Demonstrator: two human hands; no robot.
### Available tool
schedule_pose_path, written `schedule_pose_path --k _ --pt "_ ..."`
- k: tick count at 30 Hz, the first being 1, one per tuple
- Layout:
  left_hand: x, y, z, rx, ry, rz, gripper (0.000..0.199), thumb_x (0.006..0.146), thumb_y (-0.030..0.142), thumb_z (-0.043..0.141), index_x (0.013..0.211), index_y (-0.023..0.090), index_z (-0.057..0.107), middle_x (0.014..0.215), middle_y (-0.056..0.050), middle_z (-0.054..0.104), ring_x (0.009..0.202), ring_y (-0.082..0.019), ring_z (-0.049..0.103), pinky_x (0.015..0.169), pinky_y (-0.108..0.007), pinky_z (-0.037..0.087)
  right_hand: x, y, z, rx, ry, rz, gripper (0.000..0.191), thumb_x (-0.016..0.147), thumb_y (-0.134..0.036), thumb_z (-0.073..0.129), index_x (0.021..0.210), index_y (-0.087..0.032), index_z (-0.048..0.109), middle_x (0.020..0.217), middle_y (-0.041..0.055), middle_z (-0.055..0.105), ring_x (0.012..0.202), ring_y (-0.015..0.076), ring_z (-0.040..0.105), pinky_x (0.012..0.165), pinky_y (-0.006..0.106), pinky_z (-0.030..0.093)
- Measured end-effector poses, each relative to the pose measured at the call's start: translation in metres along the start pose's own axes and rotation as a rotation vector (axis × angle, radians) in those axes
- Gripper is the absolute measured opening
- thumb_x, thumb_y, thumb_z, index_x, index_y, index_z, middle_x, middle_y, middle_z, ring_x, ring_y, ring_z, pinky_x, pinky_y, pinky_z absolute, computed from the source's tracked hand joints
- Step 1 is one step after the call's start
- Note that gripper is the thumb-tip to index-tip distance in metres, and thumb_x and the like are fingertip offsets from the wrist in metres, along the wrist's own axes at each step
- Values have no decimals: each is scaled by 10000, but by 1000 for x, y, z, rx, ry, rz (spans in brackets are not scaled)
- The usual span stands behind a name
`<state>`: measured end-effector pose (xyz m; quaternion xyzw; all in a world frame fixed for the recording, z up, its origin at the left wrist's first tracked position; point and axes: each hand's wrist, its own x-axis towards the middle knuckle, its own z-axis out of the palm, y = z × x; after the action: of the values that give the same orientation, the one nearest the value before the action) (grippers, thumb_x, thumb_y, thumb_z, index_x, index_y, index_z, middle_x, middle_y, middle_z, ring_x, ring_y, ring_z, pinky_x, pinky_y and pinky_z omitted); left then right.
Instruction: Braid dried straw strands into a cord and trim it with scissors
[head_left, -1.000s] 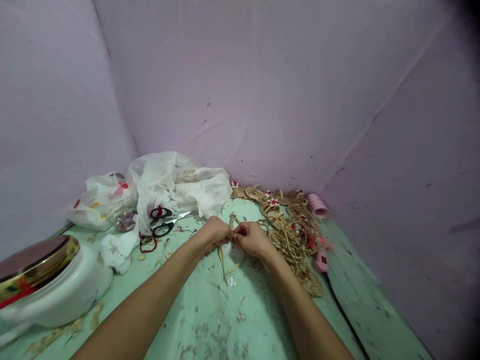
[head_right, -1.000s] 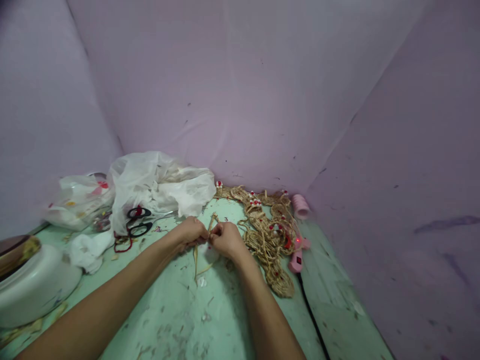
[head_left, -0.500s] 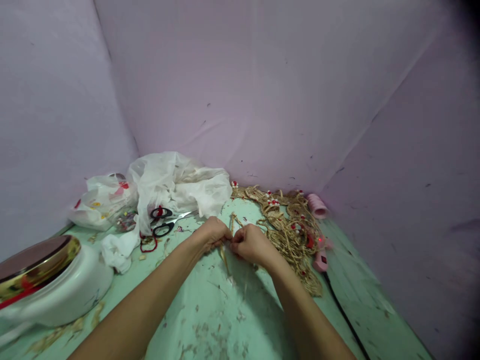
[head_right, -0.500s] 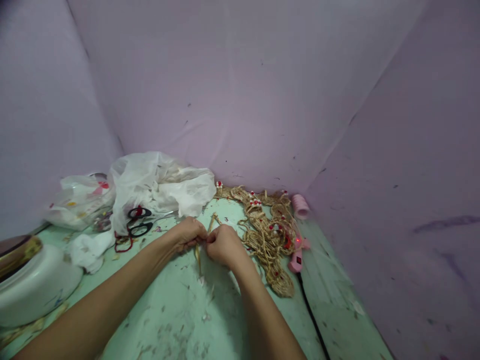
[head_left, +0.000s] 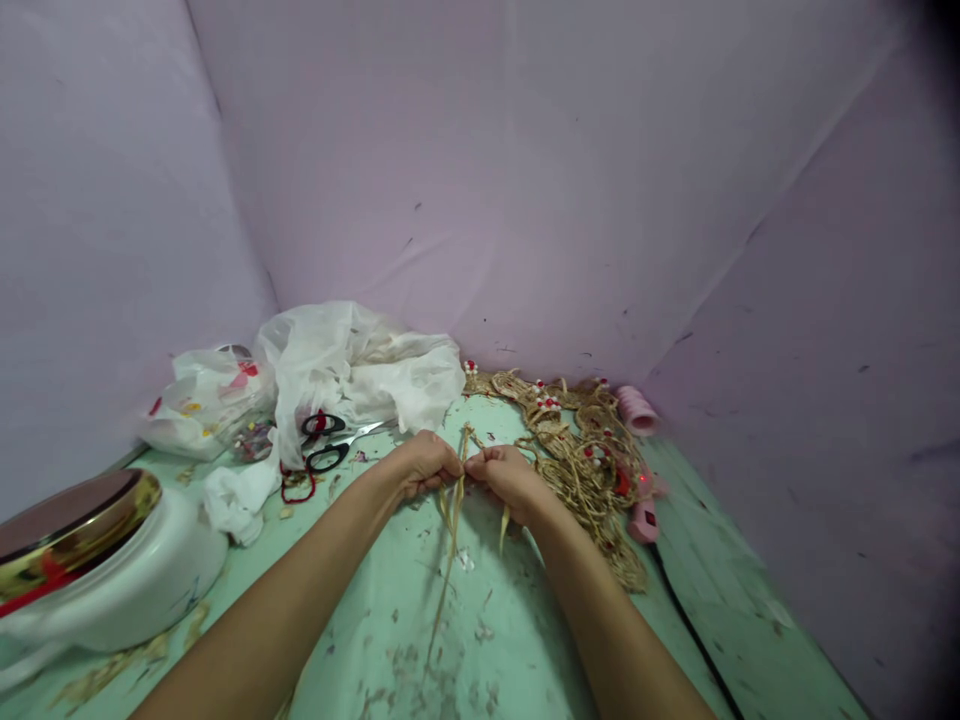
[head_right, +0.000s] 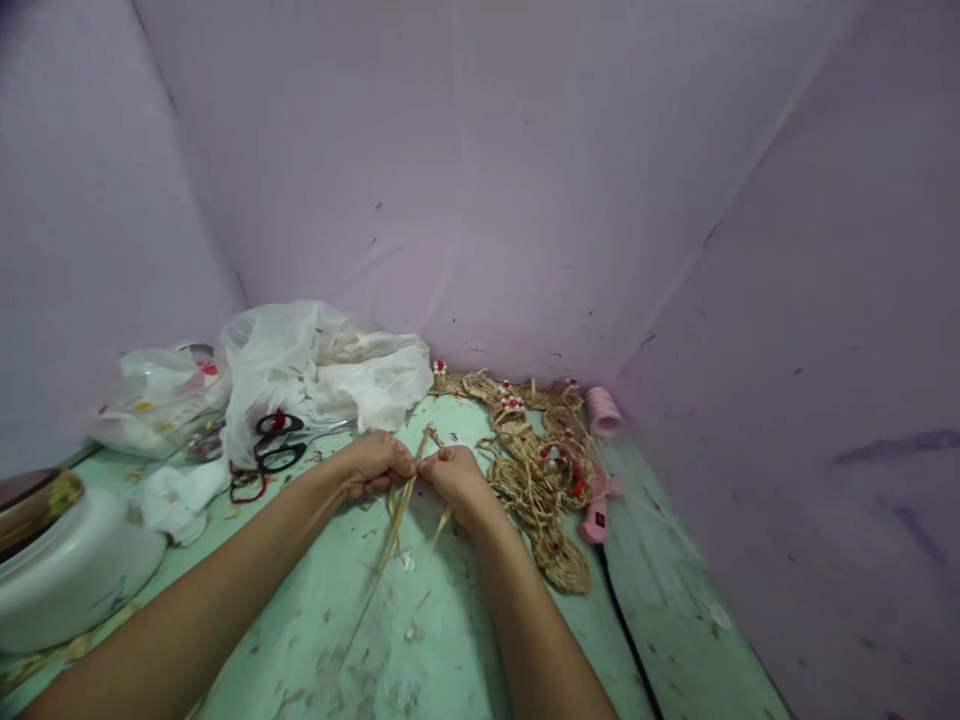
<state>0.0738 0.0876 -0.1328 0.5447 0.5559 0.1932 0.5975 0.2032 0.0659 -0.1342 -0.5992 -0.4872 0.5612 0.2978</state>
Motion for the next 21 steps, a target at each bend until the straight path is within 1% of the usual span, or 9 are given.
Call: schedule_pose_path --k 3,6,8,11,14,16,18,19,21 --pt "-4 5 -1 98 22 42 115 497 157 495 410 150 419 294 66 290 266 -39 228 304 -188 126 4 6 -1 -21 30 -23 174 582 -152 498 445 -170 393 323 -84 270 320 43 190 359 206 123" --pt "-9 11 -5 238 40 50 67 504 144 493 439 125 494 315 42 370 272 -48 266 310 -194 181 5 9 -2 5 14 -58 187 575 -187 505 444 -175 372 332 -85 274 324 41 188 365 213 120" --pt "-11 13 -8 303 44 45 67 513 150 496 490 111 545 347 25 428 280 -57 291 317 -199 205 5 9 -2 28 -9 -69 172 575 -204 505 446 -170 395 336 -81 296 325 40 188 366 216 116" --pt "-12 13 -10 336 68 44 89 508 134 483 523 105 566 367 18 457 291 -60 300 325 -199 215 4 10 -1 47 -23 -53 147 576 -208 503 453 -154 443 344 -68 343 324 39 200 366 216 124" --pt "-12 12 -12 348 51 49 92 514 139 489 524 102 573 379 12 468 309 -59 312 341 -197 238 4 12 -2 68 -5 -52 132 573 -216 516 474 -146 465 360 -62 372 328 40 229 371 211 142" --pt "-16 15 -17 366 40 43 121 532 164 505 572 101 600 412 10 488 327 -61 340 357 -194 257 5 14 -3 83 -3 -56 121 570 -221 526 493 -141 479 373 -59 390 334 39 244 375 209 148" --pt "-25 23 -25 399 84 57 174 554 195 521 658 106 628 452 10 506 349 -67 374 375 -194 273 6 15 -3 97 -7 -56 116 566 -218 533 500 -138 483 376 -58 397 336 37 241 377 207 147" --pt "-31 28 -31 424 134 77 201 562 214 533 700 110 637 472 9 515 364 -71 391 387 -195 282 6 15 -3 104 -9 -52 116 566 -216 536 500 -138 481 373 -59 395 336 37 237 377 207 145" --pt "-48 41 -42 485 276 165 236 573 248 560 747 112 644 523 -4 544 408 -73 417 424 -196 303 5 14 -3 118 -7 -44 107 565 -211 539 509 -139 483 370 -58 402 339 39 240 376 205 143"
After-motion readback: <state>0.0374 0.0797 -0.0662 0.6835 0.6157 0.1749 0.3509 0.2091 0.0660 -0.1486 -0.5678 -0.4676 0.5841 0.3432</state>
